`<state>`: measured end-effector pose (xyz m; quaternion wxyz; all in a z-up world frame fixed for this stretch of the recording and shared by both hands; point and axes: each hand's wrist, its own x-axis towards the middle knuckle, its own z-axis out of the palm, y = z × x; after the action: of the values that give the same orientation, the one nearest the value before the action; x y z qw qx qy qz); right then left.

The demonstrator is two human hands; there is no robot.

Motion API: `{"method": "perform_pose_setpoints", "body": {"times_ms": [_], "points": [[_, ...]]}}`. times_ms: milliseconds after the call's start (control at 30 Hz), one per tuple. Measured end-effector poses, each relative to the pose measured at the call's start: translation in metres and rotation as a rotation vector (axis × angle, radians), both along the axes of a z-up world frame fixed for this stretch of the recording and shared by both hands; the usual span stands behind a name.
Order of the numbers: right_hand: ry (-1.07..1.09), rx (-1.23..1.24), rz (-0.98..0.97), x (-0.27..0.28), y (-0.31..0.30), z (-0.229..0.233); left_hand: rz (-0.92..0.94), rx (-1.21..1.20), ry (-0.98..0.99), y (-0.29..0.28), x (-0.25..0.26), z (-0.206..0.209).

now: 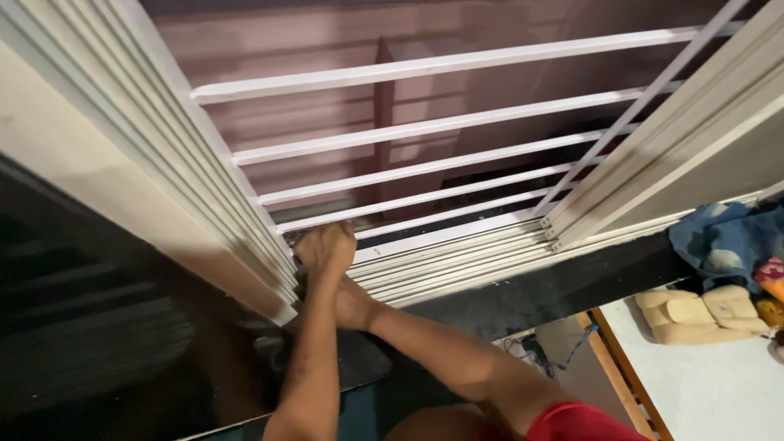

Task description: The person wipes and scrubs the tracks and frame of a sliding window using a cloth and a small brush.

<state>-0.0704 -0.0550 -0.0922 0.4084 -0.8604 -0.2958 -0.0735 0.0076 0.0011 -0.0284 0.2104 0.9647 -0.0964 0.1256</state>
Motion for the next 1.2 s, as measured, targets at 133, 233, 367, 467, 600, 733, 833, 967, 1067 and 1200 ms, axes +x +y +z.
{"method": "perform_pose_setpoints", "body": {"times_ms": [133, 233, 367, 467, 600, 733, 833, 967, 1067, 1200], "points": [[-0.18, -0.119, -0.084, -0.012, -0.029, 0.012, 0.005, 0.023, 0.14, -0.003, 0.003, 0.001], [-0.173, -0.393, -0.258, -0.021, -0.072, 0.013, -0.003, -0.058, -0.054, -0.001, -0.001, -0.001], [-0.303, -0.449, -0.354, -0.021, -0.193, -0.002, -0.008, -0.044, 0.009, -0.001, 0.0, -0.002], [0.02, -0.854, -0.928, -0.034, -0.308, -0.002, -0.003, -0.031, 0.019, -0.003, 0.001, 0.0], [-0.21, -0.529, -1.397, -0.042, -0.369, -0.026, 0.008, 0.007, 0.099, -0.005, 0.002, 0.002], [0.178, 0.132, -1.657, 0.005, -0.278, -0.064, -0.024, 0.025, 0.227, 0.0, 0.003, 0.006], [-0.207, -0.647, -0.954, 0.025, -0.163, -0.069, -0.054, 0.014, 0.307, 0.001, 0.013, 0.005], [0.042, -0.133, -0.304, 0.019, -0.031, -0.02, -0.152, 0.046, 0.372, 0.008, 0.018, 0.012], [0.231, 0.019, -0.25, 0.016, -0.007, 0.013, -0.18, 0.049, 0.568, 0.011, 0.008, 0.031], [-0.112, -0.412, -0.04, 0.019, -0.027, 0.025, -0.191, 0.096, 0.63, 0.011, 0.007, 0.04]]}}
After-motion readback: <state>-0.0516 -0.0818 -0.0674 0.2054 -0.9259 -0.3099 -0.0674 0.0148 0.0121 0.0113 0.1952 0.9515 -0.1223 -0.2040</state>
